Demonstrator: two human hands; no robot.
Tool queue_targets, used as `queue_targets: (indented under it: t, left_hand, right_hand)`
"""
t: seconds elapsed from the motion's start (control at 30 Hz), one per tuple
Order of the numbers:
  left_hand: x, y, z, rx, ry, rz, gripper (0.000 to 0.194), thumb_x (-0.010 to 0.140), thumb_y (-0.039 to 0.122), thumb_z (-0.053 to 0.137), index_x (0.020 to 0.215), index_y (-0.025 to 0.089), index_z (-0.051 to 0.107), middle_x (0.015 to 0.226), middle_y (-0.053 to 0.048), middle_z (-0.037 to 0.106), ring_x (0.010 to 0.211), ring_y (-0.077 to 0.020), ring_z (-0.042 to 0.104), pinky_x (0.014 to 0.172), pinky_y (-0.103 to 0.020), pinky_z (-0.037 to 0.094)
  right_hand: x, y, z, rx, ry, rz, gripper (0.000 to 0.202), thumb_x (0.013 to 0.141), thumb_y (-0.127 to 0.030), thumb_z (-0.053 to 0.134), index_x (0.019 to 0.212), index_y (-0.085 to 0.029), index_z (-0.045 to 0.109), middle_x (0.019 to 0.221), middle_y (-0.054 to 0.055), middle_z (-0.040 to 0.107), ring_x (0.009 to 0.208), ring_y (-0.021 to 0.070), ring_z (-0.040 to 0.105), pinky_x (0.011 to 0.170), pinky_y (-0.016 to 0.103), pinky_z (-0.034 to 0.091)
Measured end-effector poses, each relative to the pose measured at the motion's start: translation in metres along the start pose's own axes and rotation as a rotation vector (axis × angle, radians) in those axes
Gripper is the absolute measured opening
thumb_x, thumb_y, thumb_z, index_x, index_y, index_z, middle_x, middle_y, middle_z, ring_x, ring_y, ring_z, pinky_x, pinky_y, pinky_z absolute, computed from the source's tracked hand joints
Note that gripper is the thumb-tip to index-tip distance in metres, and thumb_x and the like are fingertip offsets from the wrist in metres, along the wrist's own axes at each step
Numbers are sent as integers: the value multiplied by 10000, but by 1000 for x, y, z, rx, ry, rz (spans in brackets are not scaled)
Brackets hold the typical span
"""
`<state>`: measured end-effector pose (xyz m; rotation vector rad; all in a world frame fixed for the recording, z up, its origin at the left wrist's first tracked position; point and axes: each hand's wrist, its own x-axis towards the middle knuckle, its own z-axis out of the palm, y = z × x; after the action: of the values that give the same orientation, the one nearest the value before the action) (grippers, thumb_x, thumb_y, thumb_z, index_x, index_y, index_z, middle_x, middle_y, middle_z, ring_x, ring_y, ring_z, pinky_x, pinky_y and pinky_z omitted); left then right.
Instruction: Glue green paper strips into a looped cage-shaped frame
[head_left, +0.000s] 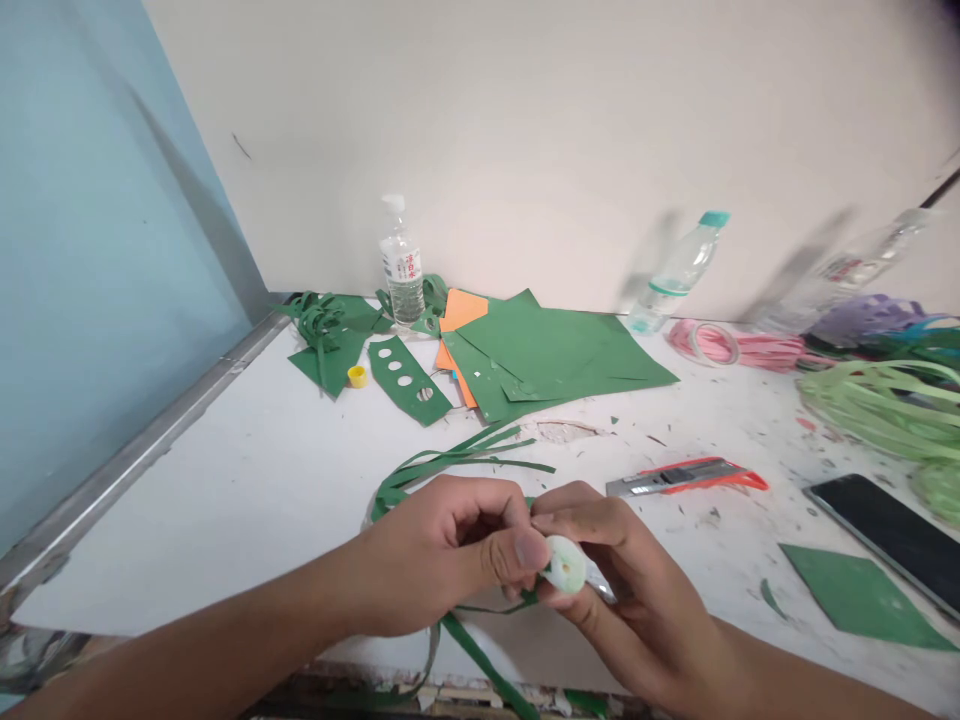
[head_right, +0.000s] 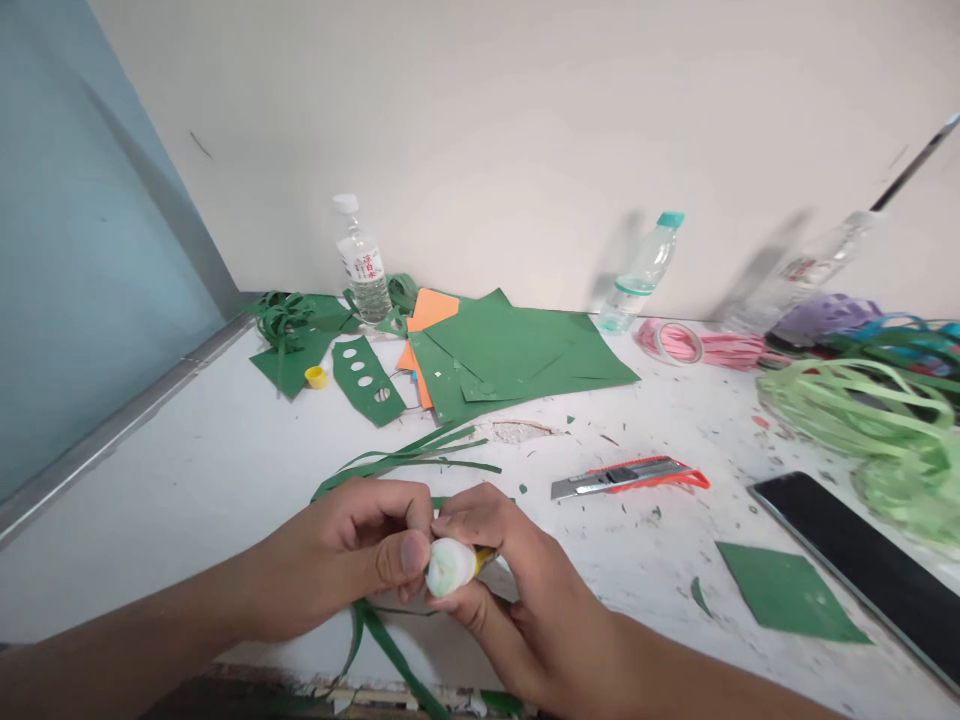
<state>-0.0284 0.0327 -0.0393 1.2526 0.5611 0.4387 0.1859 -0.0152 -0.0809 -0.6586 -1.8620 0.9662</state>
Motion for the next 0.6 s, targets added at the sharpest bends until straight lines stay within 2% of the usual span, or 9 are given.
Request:
queue_targets:
  t: [0.23,0.33,0.47,0.6]
  left_hand:
    - [-2,1,2,42,34,1,444,879,553,782,758,179,575,653,58,470,621,-104,379,566,-223,290]
    - [-2,0,2,56,43,54,432,913,536,756,762,172,578,690,46,493,634,-100,381,579,-226,294]
    - [0,-5,-1,-124,-60,114,475,934,601,702,786,167,578,694,17,560,609,-100,406,596,-244,306]
    - [2,-7,-8,-280,-168,129,520,928,650,675,753,179,541,641,18,534,606,-114,408,604,-261,296]
  right_hand:
    - [-1,1,0,-22,29,33,355,1018,-173,608,1321,-323,502,1100,67,594,1006,223,609,862,345,557]
    - [0,0,2,49,66,80,240,1055,-245,574,1275,-319,512,1086,56,569,971,204,599,826,320,559]
    - [1,0,3,176,169,172,86,1074,-307,556,1157,-304,535,1031,24,534,839,158,579,719,267,547]
    - [2,2,3,157,166,160,89,1078,-291,548,1166,-299,537,1032,27,540,835,160,576,722,284,528]
